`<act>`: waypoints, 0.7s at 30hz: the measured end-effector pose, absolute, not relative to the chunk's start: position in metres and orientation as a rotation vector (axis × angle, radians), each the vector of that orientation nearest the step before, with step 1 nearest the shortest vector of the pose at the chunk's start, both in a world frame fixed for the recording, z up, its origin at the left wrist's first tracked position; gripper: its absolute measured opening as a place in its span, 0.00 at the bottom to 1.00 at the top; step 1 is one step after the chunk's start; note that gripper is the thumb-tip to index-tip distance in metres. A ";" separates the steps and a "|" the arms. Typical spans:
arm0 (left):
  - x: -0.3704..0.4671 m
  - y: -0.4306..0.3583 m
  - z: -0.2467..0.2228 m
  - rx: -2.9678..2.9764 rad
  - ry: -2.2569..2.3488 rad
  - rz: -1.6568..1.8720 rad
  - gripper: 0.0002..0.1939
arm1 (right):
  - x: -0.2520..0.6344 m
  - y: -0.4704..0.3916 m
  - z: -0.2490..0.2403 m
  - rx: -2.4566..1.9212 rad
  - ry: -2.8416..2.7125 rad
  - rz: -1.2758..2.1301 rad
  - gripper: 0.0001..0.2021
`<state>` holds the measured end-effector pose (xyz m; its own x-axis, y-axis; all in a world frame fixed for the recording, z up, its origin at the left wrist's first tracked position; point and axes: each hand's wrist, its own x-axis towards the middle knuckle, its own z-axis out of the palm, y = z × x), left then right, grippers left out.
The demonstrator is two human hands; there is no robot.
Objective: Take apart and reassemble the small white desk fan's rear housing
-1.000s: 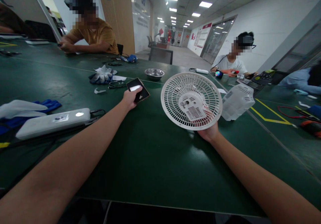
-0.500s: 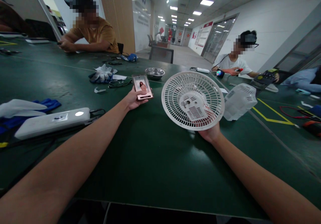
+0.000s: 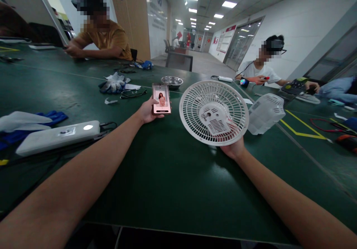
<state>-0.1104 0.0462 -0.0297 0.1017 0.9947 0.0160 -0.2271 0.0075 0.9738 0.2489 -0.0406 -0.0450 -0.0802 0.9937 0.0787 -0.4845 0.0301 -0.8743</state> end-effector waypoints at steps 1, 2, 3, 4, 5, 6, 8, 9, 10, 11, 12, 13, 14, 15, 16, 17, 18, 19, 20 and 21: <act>-0.109 0.046 -0.030 1.075 0.944 1.245 0.43 | 0.249 -0.041 -0.045 -0.746 -0.913 1.438 0.10; -0.109 0.046 -0.031 1.061 0.919 1.252 0.44 | 0.249 -0.041 -0.045 -0.747 -0.900 1.442 0.10; -0.108 0.046 -0.030 1.054 0.905 1.263 0.44 | 0.249 -0.041 -0.045 -0.747 -0.885 1.446 0.10; -0.108 0.045 -0.030 1.042 0.888 1.264 0.43 | 0.249 -0.041 -0.044 -0.746 -0.871 1.447 0.10; -0.108 0.045 -0.029 1.025 0.867 1.256 0.43 | 0.249 -0.041 -0.044 -0.747 -0.860 1.448 0.10; -0.108 0.044 -0.028 1.006 0.849 1.243 0.42 | 0.249 -0.042 -0.044 -0.749 -0.852 1.449 0.10; -0.109 0.044 -0.027 0.981 0.830 1.215 0.40 | 0.248 -0.042 -0.044 -0.753 -0.844 1.445 0.09; -0.109 0.044 -0.027 0.976 0.827 1.204 0.38 | 0.248 -0.042 -0.044 -0.755 -0.843 1.443 0.09; -0.109 0.045 -0.027 0.973 0.827 1.195 0.37 | 0.248 -0.042 -0.043 -0.756 -0.843 1.441 0.09; -0.109 0.045 -0.028 0.970 0.829 1.189 0.36 | 0.247 -0.042 -0.043 -0.756 -0.844 1.441 0.09; -0.110 0.046 -0.028 0.965 0.833 1.186 0.36 | 0.247 -0.042 -0.043 -0.754 -0.843 1.439 0.09; -0.110 0.046 -0.029 0.959 0.837 1.187 0.35 | 0.247 -0.042 -0.043 -0.751 -0.841 1.440 0.09; -0.110 0.047 -0.030 0.954 0.840 1.188 0.35 | 0.247 -0.042 -0.043 -0.747 -0.840 1.443 0.09; -0.110 0.047 -0.030 0.949 0.839 1.190 0.34 | 0.247 -0.042 -0.043 -0.742 -0.842 1.446 0.09; -0.110 0.048 -0.031 0.946 0.829 1.190 0.34 | 0.247 -0.042 -0.044 -0.736 -0.846 1.450 0.09; -0.111 0.049 -0.031 0.943 0.813 1.185 0.34 | 0.248 -0.041 -0.044 -0.731 -0.850 1.453 0.09; -0.112 0.050 -0.031 0.937 0.792 1.179 0.34 | 0.248 -0.041 -0.044 -0.725 -0.851 1.457 0.08; -0.113 0.052 -0.031 0.925 0.770 1.168 0.34 | 0.248 -0.040 -0.045 -0.718 -0.851 1.463 0.08; -0.114 0.053 -0.032 0.907 0.746 1.156 0.34 | 0.249 -0.040 -0.045 -0.705 -0.851 1.470 0.08; -0.115 0.055 -0.032 0.887 0.721 1.143 0.34 | 0.249 -0.039 -0.046 -0.684 -0.855 1.478 0.08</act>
